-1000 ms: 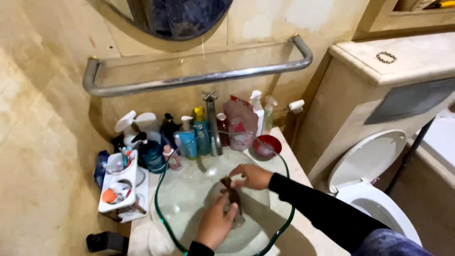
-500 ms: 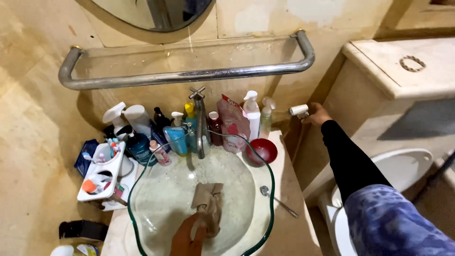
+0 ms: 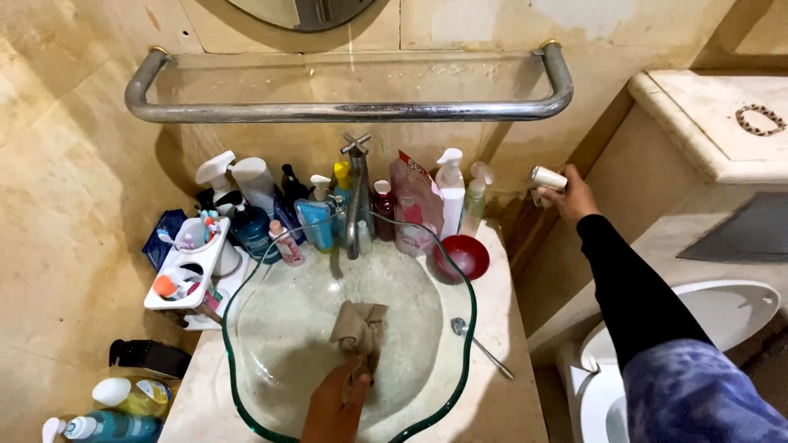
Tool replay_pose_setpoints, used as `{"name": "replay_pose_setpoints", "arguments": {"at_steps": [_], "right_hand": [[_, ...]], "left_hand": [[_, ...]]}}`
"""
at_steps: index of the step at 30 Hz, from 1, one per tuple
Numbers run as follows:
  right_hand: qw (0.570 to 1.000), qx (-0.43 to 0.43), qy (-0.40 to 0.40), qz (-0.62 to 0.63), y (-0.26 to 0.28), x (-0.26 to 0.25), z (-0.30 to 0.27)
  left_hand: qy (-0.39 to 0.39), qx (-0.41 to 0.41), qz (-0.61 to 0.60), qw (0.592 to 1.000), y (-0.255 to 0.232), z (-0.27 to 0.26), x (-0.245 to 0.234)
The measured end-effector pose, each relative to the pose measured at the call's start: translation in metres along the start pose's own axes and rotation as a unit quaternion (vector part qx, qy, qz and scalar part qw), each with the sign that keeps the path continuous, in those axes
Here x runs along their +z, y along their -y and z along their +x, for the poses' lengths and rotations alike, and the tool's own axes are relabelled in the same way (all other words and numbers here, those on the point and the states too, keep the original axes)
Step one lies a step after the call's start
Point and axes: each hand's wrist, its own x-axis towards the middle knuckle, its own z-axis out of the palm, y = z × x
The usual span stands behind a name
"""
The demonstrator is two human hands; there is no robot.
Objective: Cleaning a bathroom sink basin and washing a cleaning cloth.
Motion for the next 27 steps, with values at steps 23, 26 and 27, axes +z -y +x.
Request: {"name": "replay_pose_setpoints", "arguments": {"at_steps": [23,26,27], "right_hand": [[0.949,-0.107,0.293,0.034,0.283,0.058,-0.253],[0.947,-0.145,0.283,0.04,0.283,0.065,-0.255],[0.947,-0.145,0.284,0.03,0.284,0.067,-0.253]], "left_hand": [[0.161,-0.111,-0.762,0.618,0.042,0.249,0.182],[0.142,-0.145,-0.738,0.643,0.04,0.244,0.177],[0.111,-0.201,-0.705,0.671,0.031,0.238,0.172]]}}
